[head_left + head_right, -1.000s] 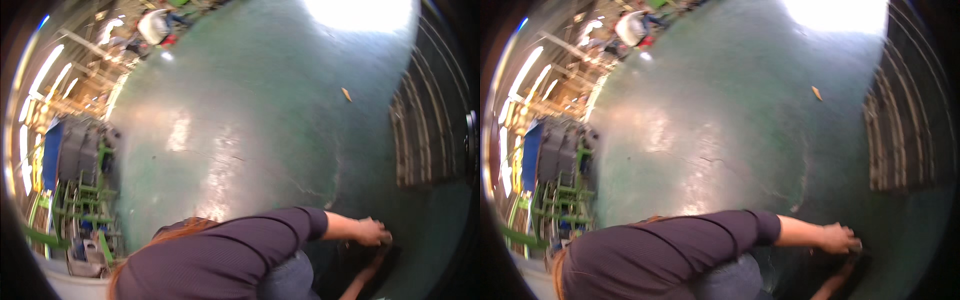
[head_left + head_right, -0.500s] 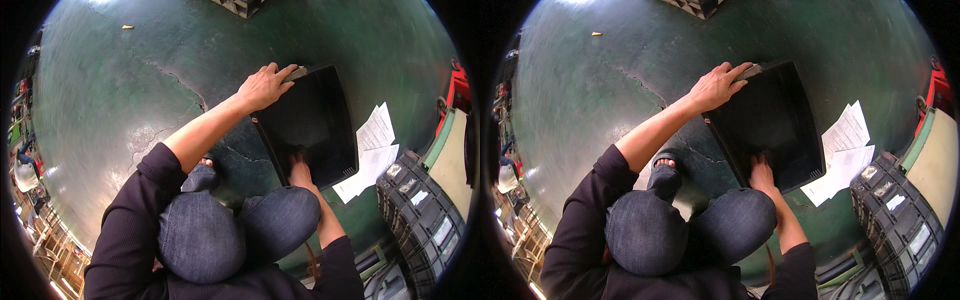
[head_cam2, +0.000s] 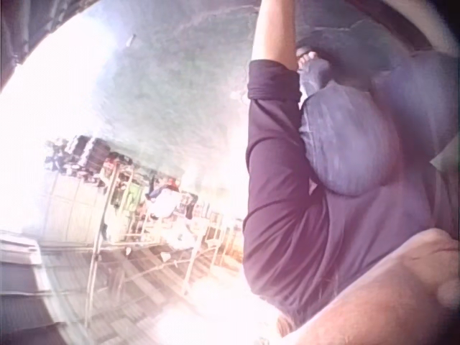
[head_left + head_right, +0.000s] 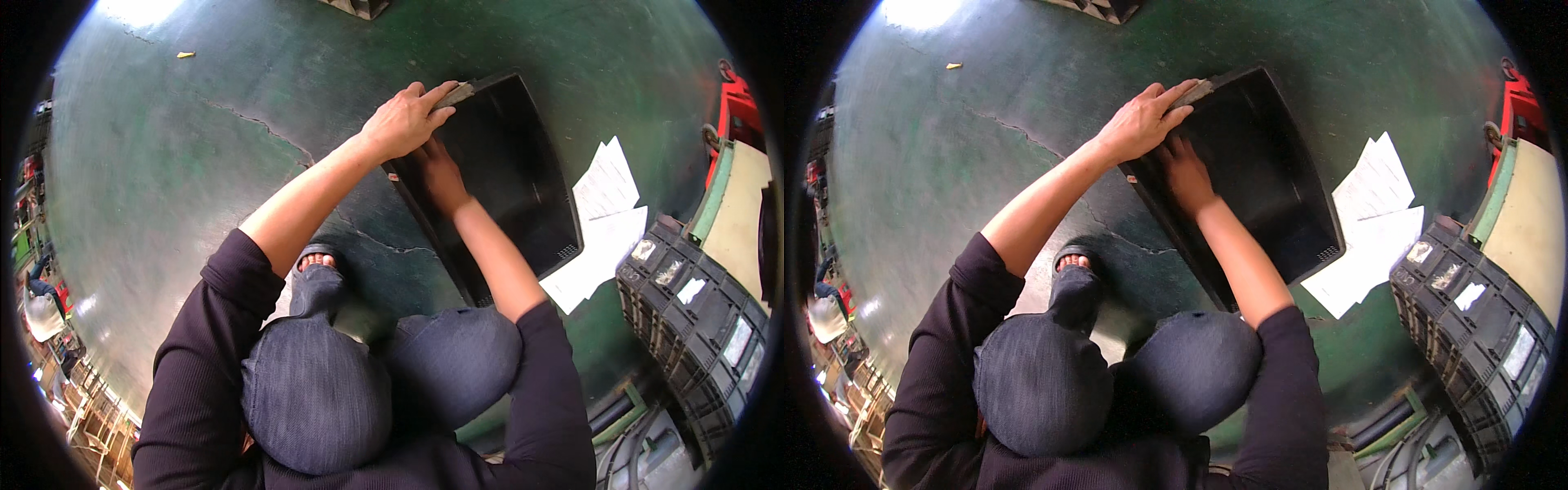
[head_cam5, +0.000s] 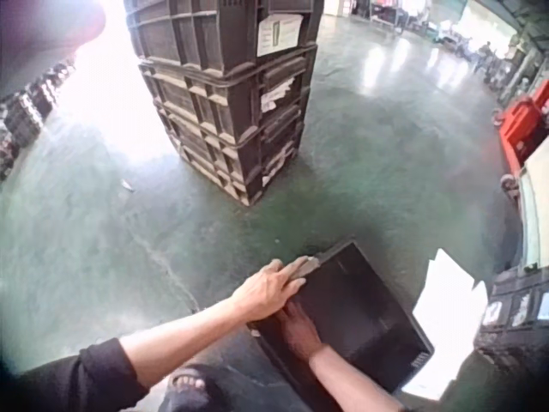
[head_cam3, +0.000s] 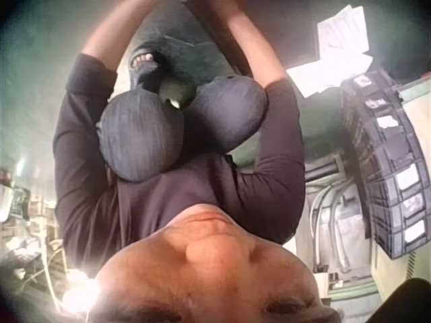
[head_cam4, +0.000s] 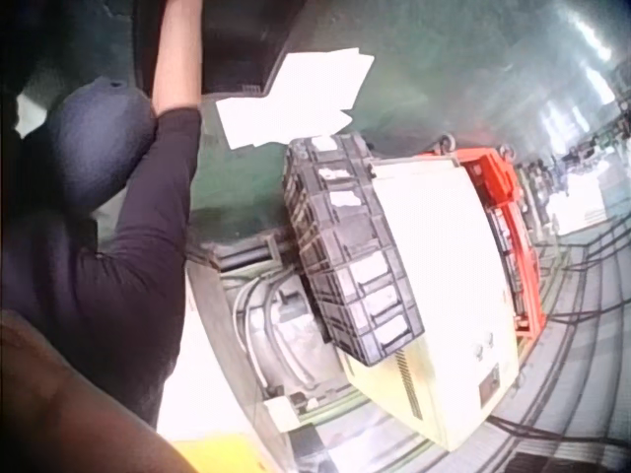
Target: The person wipes the inside of plastic containers using a cloth, places paper diagrams into the containers, and then walks outside to a trash bin.
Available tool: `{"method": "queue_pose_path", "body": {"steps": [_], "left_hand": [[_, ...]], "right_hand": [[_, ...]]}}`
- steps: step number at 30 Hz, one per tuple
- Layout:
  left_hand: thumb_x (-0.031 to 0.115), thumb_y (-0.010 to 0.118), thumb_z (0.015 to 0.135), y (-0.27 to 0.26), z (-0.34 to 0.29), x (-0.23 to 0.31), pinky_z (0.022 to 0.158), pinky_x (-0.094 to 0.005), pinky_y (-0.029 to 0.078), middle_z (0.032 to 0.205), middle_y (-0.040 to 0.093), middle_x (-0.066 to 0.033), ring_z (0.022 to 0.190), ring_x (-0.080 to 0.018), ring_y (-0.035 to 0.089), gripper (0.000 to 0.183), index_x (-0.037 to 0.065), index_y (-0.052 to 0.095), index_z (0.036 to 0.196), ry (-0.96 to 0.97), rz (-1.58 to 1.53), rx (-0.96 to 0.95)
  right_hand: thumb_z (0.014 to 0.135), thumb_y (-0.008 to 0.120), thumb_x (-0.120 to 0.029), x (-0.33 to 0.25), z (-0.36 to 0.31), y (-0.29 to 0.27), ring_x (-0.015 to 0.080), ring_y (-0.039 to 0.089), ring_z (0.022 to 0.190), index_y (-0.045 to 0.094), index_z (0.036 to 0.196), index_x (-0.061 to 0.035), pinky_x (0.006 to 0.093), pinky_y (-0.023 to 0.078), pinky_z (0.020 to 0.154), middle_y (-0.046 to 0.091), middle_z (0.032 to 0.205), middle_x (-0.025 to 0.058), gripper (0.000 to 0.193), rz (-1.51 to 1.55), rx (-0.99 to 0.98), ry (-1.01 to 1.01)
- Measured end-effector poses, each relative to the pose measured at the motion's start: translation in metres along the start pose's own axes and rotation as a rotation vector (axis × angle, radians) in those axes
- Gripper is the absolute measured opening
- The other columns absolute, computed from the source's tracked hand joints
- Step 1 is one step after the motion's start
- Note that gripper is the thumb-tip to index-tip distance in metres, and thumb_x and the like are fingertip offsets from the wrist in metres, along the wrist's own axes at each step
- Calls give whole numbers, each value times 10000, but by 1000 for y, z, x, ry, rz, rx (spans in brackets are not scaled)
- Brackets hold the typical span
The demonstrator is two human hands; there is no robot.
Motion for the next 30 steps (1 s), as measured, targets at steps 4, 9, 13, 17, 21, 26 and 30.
{"method": "queue_pose_path", "body": {"steps": [4,9,13,17,21,26,30], "left_hand": [[346,432,893,-9,-11,-11,808,-406,414,914,524,-207,898,-372,529,464,164,365,1315,-67,-82,37],[372,397,896,-2,-20,-21,828,-413,411,944,526,-221,934,-376,524,476,155,351,1318,-99,-115,75],[384,384,892,-1,-12,-14,823,-422,417,935,527,-220,923,-381,526,478,167,351,1317,-94,-148,105],[385,387,891,-6,-12,-12,826,-411,409,918,526,-218,912,-373,526,477,172,362,1317,-149,-124,82],[370,421,884,0,-5,-11,811,-402,404,879,518,-216,877,-360,528,479,180,368,1321,-124,-221,49],[324,457,883,-7,-16,-24,786,-390,402,860,510,-200,857,-341,523,491,174,343,1336,-144,-182,55],[204,515,851,-2,-8,0,776,-401,411,874,501,-195,863,-347,520,551,183,296,1357,-112,-97,4]], "right_hand": [[778,457,-81,-4,25,-27,338,465,1086,539,1073,-75,414,431,858,476,1177,174,306,-82,164,-263],[697,528,2,55,41,-92,359,457,1063,542,1079,-62,404,401,897,509,1127,148,388,-63,477,233],[701,509,10,40,39,-54,360,443,1089,519,1095,-32,408,403,910,487,1155,155,397,-249,424,47],[718,484,-22,4,6,5,291,476,1097,567,1050,-79,392,427,881,503,1181,129,348,136,77,-157],[703,516,-38,7,-3,-23,288,504,1062,593,1012,-121,387,444,847,512,1165,114,329,89,-233,-70],[656,562,-16,0,-65,-153,275,510,923,595,1024,-127,356,440,796,522,987,85,386,27,315,-19],[729,570,-33,94,-129,-224,275,493,917,583,1024,-84,357,416,779,507,960,99,300,-342,861,407]]}}
Point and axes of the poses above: each hand's wrist, its own z-axis towards the middle knuckle, its own y-axis out of the palm, x = y × z, the point moved 6 cm from there along z, towards the middle knuckle
